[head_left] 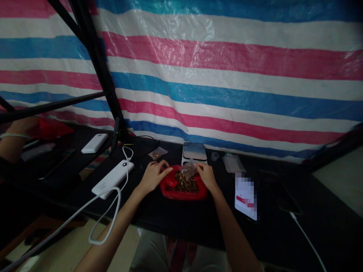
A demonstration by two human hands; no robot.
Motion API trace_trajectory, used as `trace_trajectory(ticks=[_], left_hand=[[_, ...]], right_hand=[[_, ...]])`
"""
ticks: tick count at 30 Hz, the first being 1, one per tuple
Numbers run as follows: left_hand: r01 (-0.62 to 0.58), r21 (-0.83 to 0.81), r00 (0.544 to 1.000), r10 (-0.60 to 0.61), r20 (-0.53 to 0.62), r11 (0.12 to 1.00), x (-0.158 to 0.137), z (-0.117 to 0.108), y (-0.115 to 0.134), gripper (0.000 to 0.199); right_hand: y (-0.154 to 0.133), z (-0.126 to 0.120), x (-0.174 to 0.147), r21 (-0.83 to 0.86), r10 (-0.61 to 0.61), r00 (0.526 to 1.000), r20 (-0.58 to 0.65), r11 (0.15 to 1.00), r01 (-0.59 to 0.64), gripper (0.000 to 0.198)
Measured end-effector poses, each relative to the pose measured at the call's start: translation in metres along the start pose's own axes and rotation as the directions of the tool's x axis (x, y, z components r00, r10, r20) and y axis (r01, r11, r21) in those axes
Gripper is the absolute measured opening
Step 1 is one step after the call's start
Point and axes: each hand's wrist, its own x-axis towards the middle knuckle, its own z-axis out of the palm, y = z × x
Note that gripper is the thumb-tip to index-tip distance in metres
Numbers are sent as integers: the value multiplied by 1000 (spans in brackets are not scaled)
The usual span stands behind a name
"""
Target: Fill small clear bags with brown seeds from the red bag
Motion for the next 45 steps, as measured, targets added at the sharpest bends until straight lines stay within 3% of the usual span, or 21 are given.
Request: trace_trajectory(ticks=[2,5,8,12,15,19,22,25,29,32,34,36,38,40,42,44,45], left_hand=[[-89,269,996,83,34,959,-1,0,5,43],[-158,451,987,134,85,878,-1,2,6,36],[-164,484,986,128,105,859,-1,-2,2,25],[-235,474,972,197,129,848,-8,-7,4,32],[-276,531,961,209,184,801,-16,-5,7,41],[-245,608,966,140,216,755,-23,-4,8,23],[-249,591,965,144,219,768,-26,-6,8,9],[-189,517,981,133,142,835,-26,-9,8,10],[29,198,999,-20,-47,980,-28,-7,2,18],[207,-150,952,-234,-197,967,-32,2,-11,24],[233,-312,910,-319,-264,921,-35,10,-19,27],[232,-354,880,-351,-320,906,-37,18,-21,29],[234,-292,826,-348,-443,927,-39,25,-16,28],[195,-158,771,-251,-586,968,-41,30,0,31],[99,-13,755,-84,-651,995,-43,34,24,37],[-109,76,780,133,-612,991,-42,38,54,32],[-248,89,822,258,-508,965,-38,39,69,26]], right_hand=[[1,0,2,130,9,1000,1,991,-9,31],[3,-1,5,317,56,998,-23,947,-46,32],[3,-3,5,520,128,991,-30,849,-94,34],[-5,-6,2,742,242,970,27,645,-182,36],[-12,-9,-1,824,255,963,89,524,-215,35],[-19,-12,-4,867,242,960,139,438,-236,31],[-21,-13,-4,869,256,958,130,437,-234,30],[-22,-13,-5,856,269,956,119,460,-236,33],[-21,-15,-4,841,283,955,87,493,-223,32],[-19,-17,-3,833,250,968,25,530,-158,30],[-18,-19,-2,804,212,975,-62,590,-77,29],[-18,-21,-1,744,175,969,-173,668,12,27],[-17,-22,-1,686,159,965,-207,727,27,25],[-17,-22,0,694,170,965,-201,720,17,25],[-19,-21,1,767,222,968,-121,639,-50,28],[-22,-19,1,822,283,956,-72,560,-103,32],[-24,-18,0,831,313,947,-68,544,-120,34]])
